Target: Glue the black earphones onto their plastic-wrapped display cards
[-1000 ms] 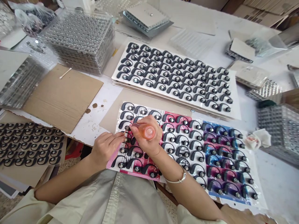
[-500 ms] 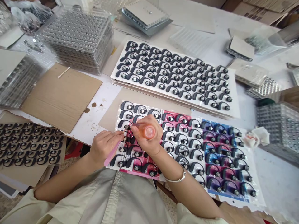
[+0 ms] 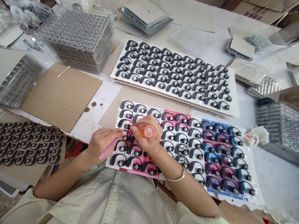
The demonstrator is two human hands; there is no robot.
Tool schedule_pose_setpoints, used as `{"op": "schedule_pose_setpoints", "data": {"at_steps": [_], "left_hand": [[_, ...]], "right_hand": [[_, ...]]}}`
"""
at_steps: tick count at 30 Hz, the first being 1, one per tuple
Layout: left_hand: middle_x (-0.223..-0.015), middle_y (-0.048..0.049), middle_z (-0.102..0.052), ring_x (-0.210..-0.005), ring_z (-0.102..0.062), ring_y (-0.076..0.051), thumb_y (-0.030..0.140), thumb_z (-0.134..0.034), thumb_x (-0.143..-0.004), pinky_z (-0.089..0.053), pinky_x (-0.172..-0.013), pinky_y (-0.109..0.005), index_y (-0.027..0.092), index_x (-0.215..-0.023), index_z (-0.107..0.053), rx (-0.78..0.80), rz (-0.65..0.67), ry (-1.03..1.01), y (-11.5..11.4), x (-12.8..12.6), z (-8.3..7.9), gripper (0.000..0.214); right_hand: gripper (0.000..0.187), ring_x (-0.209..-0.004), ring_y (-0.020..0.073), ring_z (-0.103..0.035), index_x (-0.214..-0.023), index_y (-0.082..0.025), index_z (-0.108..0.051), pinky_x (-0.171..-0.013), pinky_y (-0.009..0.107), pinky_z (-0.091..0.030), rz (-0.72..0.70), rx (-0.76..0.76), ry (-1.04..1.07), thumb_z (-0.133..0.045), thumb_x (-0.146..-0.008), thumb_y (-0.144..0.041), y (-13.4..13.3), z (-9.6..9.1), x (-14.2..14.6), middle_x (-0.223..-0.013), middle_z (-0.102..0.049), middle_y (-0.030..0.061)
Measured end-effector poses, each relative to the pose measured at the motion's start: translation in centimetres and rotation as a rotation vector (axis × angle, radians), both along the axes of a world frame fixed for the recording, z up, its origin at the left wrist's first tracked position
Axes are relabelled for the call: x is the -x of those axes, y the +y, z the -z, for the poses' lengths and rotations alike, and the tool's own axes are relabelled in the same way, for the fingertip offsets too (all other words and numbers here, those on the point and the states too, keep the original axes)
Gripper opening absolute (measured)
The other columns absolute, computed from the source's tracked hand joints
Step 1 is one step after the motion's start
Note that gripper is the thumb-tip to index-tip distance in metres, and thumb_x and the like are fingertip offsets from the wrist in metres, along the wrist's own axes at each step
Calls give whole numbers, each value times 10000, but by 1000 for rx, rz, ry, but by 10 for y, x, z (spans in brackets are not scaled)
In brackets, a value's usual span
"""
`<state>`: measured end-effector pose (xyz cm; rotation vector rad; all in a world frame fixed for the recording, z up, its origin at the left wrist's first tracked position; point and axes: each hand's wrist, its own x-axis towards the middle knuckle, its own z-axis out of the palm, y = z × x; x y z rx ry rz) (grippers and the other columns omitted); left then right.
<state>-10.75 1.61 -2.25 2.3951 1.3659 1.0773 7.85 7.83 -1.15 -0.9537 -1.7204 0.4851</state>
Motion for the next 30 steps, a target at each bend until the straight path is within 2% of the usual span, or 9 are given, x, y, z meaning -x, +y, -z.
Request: {"op": "schedule_pose_setpoints", "data": {"at_steps": [5, 12, 16, 20, 24, 30], "left_hand": [[-1016, -42, -715, -729, -661, -143, 47, -571, -832, -483, -683, -286, 171, -988, -575, 15, 27, -78, 3, 5, 3, 199], [-957, -35, -732, -818, -707, -143, 94, -608, -854, -542, -737, -251, 171, -971, -612, 18, 47, -235, 10, 8, 8, 140], [-920, -40, -737, -818, -712, -150, 145, -642, -852, -569, -749, -247, 178, -942, -649, 90, 54, -361, 13, 11, 11, 96], [-913, -51, -739, -827, -714, -155, 191, -657, -850, -588, -754, -248, 182, -933, -675, 168, 47, -444, 14, 12, 14, 85], [-925, -51, -740, -823, -714, -154, 172, -662, -845, -592, -765, -254, 183, -947, -672, 123, 51, -455, 14, 12, 14, 103], [-927, -51, -740, -843, -712, -149, 124, -667, -831, -605, -775, -242, 176, -930, -674, 88, -64, -548, 9, 13, 7, 112]], "right_hand": [[146, -583, 153, -540, -790, -208, -619, -565, 332, -447, -13, -6, 17, -695, -772, -331, 0, 1, 0, -668, -600, 1], [154, -573, 156, -540, -793, -212, -619, -552, 336, -450, -8, 11, 1, -677, -782, -354, -1, 1, 1, -660, -600, 5], [127, -576, 152, -537, -802, -212, -622, -560, 332, -450, -30, 11, 23, -682, -776, -321, -1, 1, 0, -666, -603, 3], [163, -583, 163, -545, -788, -211, -621, -572, 347, -457, -9, 51, 9, -677, -774, -364, 0, 3, -1, -665, -599, 10], [175, -585, 165, -546, -786, -211, -621, -574, 348, -457, 2, 42, 12, -668, -776, -380, 0, 4, -2, -668, -606, 14], [150, -582, 158, -539, -766, -204, -626, -562, 336, -448, -11, 18, 50, -683, -766, -343, 0, 4, -2, -666, -600, 15]]}}
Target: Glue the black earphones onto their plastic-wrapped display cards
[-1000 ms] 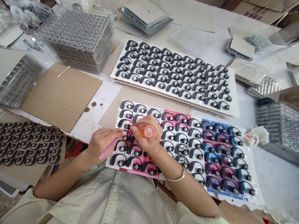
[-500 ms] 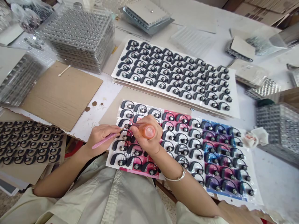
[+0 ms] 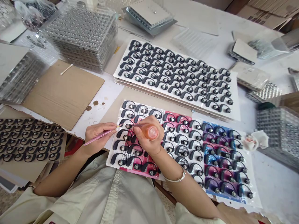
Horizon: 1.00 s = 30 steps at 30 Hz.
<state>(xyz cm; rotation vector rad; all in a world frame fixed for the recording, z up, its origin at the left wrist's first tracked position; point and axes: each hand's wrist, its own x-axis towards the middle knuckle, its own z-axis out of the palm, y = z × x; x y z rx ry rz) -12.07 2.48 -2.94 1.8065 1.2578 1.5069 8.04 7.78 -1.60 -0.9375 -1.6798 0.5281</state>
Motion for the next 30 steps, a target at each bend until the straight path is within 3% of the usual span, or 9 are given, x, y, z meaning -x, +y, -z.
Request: {"op": "schedule_pose_setpoints", "data": {"at_steps": [8, 19, 30], "left_hand": [[-905, -55, -742, -846, -715, -151, 140, -653, -844, -613, -787, -233, 163, -909, -677, 6, -44, 25, 0, 2, -3, 73], [-910, -46, -740, -856, -710, -140, 123, -670, -829, -600, -804, -213, 161, -904, -675, 14, -44, 13, -1, 2, 1, 84], [-919, -47, -739, -853, -710, -138, 111, -673, -823, -593, -815, -203, 157, -905, -679, 11, -41, -11, -1, 2, 0, 94]], "right_hand": [[198, -571, 168, -547, -772, -207, -626, -560, 347, -453, 17, 13, -9, -670, -769, -400, 0, 1, 1, -650, -600, 16], [120, -597, 160, -555, -801, -202, -643, -583, 337, -454, -50, 11, 18, -693, -763, -304, -1, -1, 2, -677, -612, 7], [130, -602, 156, -564, -795, -205, -644, -595, 336, -464, -57, 14, -22, -674, -786, -331, -3, 0, 4, -681, -628, 11]]}}
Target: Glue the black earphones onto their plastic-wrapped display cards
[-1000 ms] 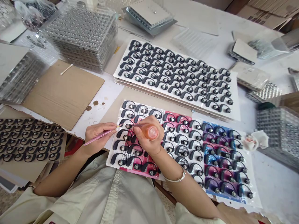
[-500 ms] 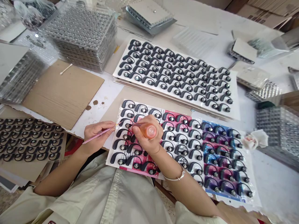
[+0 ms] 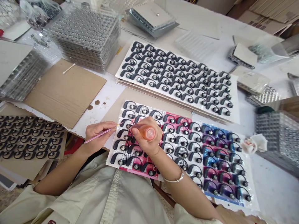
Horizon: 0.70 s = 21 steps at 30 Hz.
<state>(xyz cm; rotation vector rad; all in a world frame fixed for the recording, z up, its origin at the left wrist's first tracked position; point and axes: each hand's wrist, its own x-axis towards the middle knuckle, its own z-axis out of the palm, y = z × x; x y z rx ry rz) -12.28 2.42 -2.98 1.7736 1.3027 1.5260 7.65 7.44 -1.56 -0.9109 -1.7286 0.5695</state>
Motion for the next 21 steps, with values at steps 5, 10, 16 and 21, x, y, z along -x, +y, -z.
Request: {"op": "schedule_pose_setpoints", "data": {"at_steps": [5, 10, 16, 21], "left_hand": [[-924, -50, -738, -847, -709, -144, 128, -680, -824, -599, -817, -219, 168, -920, -680, 21, 3, -2, -1, 1, 2, 104], [-928, -47, -738, -852, -711, -149, 126, -678, -824, -604, -816, -228, 175, -923, -682, 17, 7, -9, -1, 0, 3, 111], [-923, -48, -737, -845, -711, -146, 117, -675, -821, -600, -807, -218, 169, -929, -679, -6, 2, -16, -1, 2, 5, 120], [-916, -49, -737, -838, -711, -141, 137, -684, -821, -602, -793, -210, 164, -930, -678, -36, -19, -31, -2, 3, 7, 113]], "right_hand": [[178, -590, 159, -566, -788, -207, -645, -581, 339, -466, 19, 18, -11, -660, -793, -384, 0, -2, 1, -665, -623, 13], [123, -591, 156, -562, -765, -209, -644, -588, 337, -460, -3, 2, 18, -669, -795, -326, 0, -2, 2, -657, -636, 4], [190, -542, 143, -534, -732, -210, -638, -515, 311, -432, 71, 22, 212, -660, -778, -393, 7, -18, -4, -601, -578, -11], [280, -517, 144, -571, -709, -189, -652, -400, 282, -409, 232, 206, 491, -725, -689, -459, 24, -72, -32, -630, -565, 2]]}}
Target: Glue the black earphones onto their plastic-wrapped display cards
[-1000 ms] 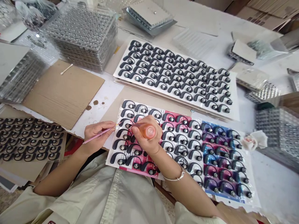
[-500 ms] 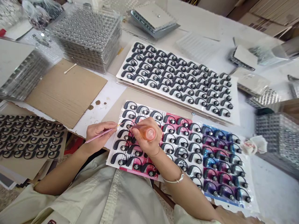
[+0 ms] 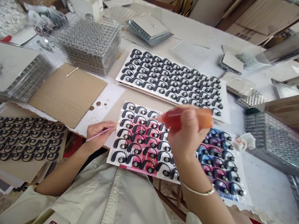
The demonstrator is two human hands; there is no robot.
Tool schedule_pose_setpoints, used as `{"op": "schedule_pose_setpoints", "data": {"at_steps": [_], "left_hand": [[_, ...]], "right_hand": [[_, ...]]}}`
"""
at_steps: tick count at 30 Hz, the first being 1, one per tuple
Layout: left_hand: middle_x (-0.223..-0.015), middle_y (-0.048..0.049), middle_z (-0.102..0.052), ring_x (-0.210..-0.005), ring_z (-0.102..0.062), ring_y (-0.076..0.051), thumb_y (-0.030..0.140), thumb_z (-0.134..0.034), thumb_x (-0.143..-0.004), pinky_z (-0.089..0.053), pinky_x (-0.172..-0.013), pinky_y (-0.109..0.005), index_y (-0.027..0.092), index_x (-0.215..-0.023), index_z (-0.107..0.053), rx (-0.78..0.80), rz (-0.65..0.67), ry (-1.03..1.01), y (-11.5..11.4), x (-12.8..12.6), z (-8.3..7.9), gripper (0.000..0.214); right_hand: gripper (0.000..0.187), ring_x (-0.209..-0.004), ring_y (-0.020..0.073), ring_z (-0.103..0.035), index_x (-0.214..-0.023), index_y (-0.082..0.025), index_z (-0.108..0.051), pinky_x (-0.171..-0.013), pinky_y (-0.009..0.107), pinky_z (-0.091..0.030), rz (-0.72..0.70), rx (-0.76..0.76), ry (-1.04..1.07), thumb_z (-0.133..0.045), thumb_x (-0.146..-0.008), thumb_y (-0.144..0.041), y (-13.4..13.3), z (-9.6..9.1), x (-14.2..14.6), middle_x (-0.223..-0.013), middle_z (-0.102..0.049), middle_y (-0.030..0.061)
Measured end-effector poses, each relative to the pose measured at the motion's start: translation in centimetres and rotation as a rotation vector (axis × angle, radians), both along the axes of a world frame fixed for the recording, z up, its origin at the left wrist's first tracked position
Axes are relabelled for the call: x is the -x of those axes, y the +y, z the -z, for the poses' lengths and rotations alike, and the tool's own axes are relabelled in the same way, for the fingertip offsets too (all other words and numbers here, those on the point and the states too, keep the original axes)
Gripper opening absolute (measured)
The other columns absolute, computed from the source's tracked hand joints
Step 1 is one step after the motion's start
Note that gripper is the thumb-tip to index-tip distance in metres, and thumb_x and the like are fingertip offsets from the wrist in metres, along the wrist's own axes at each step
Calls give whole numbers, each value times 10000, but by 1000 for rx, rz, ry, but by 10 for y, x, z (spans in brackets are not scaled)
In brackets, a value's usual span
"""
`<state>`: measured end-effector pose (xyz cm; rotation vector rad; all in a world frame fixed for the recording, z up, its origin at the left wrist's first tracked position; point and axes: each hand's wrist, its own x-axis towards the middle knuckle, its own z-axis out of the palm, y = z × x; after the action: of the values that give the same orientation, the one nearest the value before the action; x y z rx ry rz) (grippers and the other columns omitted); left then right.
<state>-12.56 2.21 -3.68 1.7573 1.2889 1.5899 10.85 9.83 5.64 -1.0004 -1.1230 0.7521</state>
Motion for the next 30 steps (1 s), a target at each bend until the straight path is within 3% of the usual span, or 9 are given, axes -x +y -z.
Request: {"op": "schedule_pose_setpoints", "data": {"at_steps": [3, 6, 10, 13, 16, 19, 21, 30], "left_hand": [[-916, -38, -738, -833, -712, -137, 141, -691, -817, -601, -780, -203, 171, -938, -677, -29, -19, 31, -4, 0, 2, 125], [-912, -36, -737, -816, -712, -133, 135, -695, -812, -598, -761, -195, 172, -945, -673, -52, -42, 70, -11, 0, 5, 140], [-909, -39, -736, -828, -713, -146, 121, -685, -815, -600, -765, -214, 176, -959, -667, -90, -45, 99, -18, 2, 8, 156], [-928, -44, -734, -845, -711, -151, 101, -680, -814, -599, -798, -237, 178, -971, -660, -88, -30, 110, -19, 3, 10, 176], [-949, -48, -731, -858, -708, -153, 90, -677, -814, -598, -811, -248, 179, -986, -652, -68, -4, 119, -19, 3, 10, 195], [-948, -42, -731, -864, -706, -148, 92, -677, -816, -596, -812, -241, 186, -995, -651, -66, -3, 139, -19, 4, 10, 204], [-942, -38, -732, -875, -704, -145, 87, -679, -815, -590, -823, -234, 185, -996, -651, -68, -8, 151, -20, 4, 9, 207], [-945, -41, -732, -879, -703, -148, 72, -676, -810, -591, -812, -239, 191, -1013, -639, -89, 15, 141, -20, 4, 10, 238]], "right_hand": [[339, -580, 174, -620, -778, -184, -689, -443, 303, -420, 3, 66, 89, -665, -740, -520, 1, -29, -23, -652, -566, 26], [261, -643, 178, -641, -809, -218, -700, -503, 312, -443, 11, 46, 98, -646, -781, -472, -7, -36, -35, -686, -602, 24], [186, -607, 177, -649, -787, -212, -689, -475, 310, -473, -82, 51, 33, -730, -705, -373, -27, -8, -25, -722, -663, 31], [287, -700, 216, -694, -937, -226, -643, -505, 328, -528, -168, 155, 31, -742, -703, -358, -42, 23, -5, -821, -695, 36], [285, -751, 203, -673, -965, -225, -647, -633, 370, -559, -135, 86, -228, -737, -720, -339, -54, 45, 14, -868, -685, 43], [245, -797, 206, -638, -948, -223, -655, -725, 398, -544, -84, -104, -530, -724, -728, -308, -62, 53, 24, -868, -673, 47], [240, -776, 202, -621, -963, -223, -649, -706, 391, -534, -75, -194, -621, -709, -738, -280, -65, 55, 26, -857, -672, 47], [255, -687, 190, -592, -992, -217, -650, -598, 350, -499, -80, -259, -618, -685, -742, -247, -63, 66, 23, -803, -650, 41]]}}
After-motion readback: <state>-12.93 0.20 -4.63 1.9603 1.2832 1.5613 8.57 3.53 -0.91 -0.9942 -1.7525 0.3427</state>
